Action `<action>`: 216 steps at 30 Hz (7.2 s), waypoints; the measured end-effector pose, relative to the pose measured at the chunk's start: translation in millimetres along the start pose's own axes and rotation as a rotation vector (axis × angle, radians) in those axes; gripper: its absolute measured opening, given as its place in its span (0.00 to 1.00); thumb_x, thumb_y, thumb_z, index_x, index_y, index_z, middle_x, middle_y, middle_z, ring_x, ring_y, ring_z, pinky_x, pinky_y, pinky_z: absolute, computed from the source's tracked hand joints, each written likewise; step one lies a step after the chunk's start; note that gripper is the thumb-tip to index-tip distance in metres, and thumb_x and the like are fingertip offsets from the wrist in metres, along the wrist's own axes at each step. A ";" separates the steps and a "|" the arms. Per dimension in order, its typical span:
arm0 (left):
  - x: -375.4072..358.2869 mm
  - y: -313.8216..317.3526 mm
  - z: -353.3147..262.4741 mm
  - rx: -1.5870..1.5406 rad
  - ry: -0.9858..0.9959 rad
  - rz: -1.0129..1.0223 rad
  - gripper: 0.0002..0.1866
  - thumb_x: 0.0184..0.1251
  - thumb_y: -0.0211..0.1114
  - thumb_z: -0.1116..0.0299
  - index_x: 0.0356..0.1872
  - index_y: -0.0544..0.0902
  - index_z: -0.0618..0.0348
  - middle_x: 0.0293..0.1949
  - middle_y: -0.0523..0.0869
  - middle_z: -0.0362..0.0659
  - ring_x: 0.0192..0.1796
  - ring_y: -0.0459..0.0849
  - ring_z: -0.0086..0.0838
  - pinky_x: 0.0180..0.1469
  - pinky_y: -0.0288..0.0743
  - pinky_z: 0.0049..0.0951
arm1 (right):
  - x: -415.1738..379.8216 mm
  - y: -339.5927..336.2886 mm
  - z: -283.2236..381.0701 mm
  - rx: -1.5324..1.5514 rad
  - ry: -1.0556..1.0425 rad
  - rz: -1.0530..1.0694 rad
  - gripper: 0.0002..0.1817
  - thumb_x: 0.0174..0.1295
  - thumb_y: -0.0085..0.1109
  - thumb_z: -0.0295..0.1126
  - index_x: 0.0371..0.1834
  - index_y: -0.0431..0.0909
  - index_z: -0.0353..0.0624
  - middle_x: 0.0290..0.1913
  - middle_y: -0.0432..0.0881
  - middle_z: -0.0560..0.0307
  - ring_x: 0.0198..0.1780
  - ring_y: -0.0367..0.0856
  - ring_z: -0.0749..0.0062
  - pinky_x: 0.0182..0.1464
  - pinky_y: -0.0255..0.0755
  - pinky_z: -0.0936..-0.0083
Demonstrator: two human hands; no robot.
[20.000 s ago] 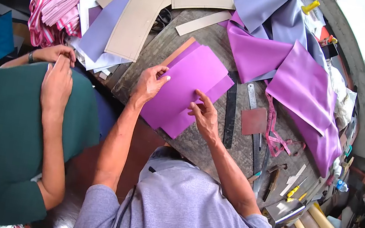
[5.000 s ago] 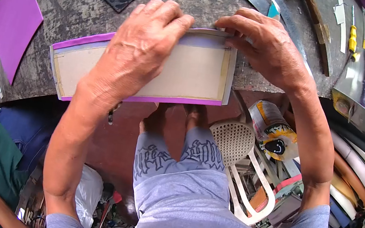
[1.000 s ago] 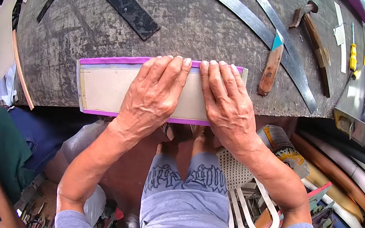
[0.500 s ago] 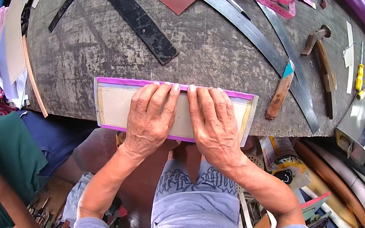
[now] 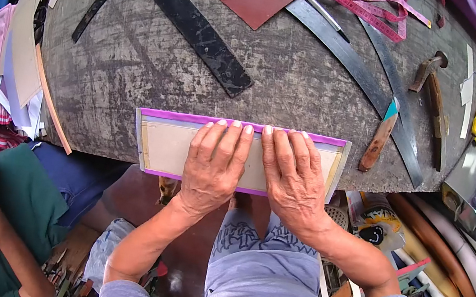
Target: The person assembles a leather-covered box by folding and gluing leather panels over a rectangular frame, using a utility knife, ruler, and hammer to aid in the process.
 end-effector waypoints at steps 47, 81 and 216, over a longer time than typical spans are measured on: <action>-46.9 -31.1 85.0 0.322 -0.290 0.076 0.26 0.82 0.54 0.51 0.75 0.76 0.46 0.71 0.71 0.54 0.77 0.67 0.48 0.77 0.60 0.56 | -15.5 -9.3 -31.9 -0.050 0.065 0.061 0.36 0.63 0.52 0.34 0.76 0.65 0.30 0.69 0.71 0.42 0.71 0.70 0.49 0.78 0.60 0.52; -47.2 -8.1 60.5 0.304 -0.580 0.144 0.35 0.81 0.50 0.46 0.81 0.63 0.54 0.81 0.57 0.56 0.85 0.50 0.50 0.79 0.36 0.74 | -38.4 -16.5 -56.6 0.096 0.040 -0.090 0.35 0.70 0.59 0.45 0.74 0.68 0.33 0.68 0.73 0.44 0.71 0.69 0.46 0.80 0.56 0.50; 189.6 34.8 -24.9 -0.357 0.417 0.228 0.09 0.61 0.67 0.78 0.43 0.82 0.62 0.42 0.80 0.49 0.51 0.81 0.47 0.56 0.75 0.44 | 60.9 -23.2 -168.2 0.403 0.223 0.096 0.21 0.49 0.72 0.22 0.50 0.82 0.36 0.43 0.85 0.46 0.49 0.86 0.49 0.54 0.79 0.58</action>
Point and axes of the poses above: each hand's wrist, its own x-axis towards the middle knuckle, its own y-axis out of the palm, z = x × y, the point moved 10 cm from there along x, towards the middle knuckle
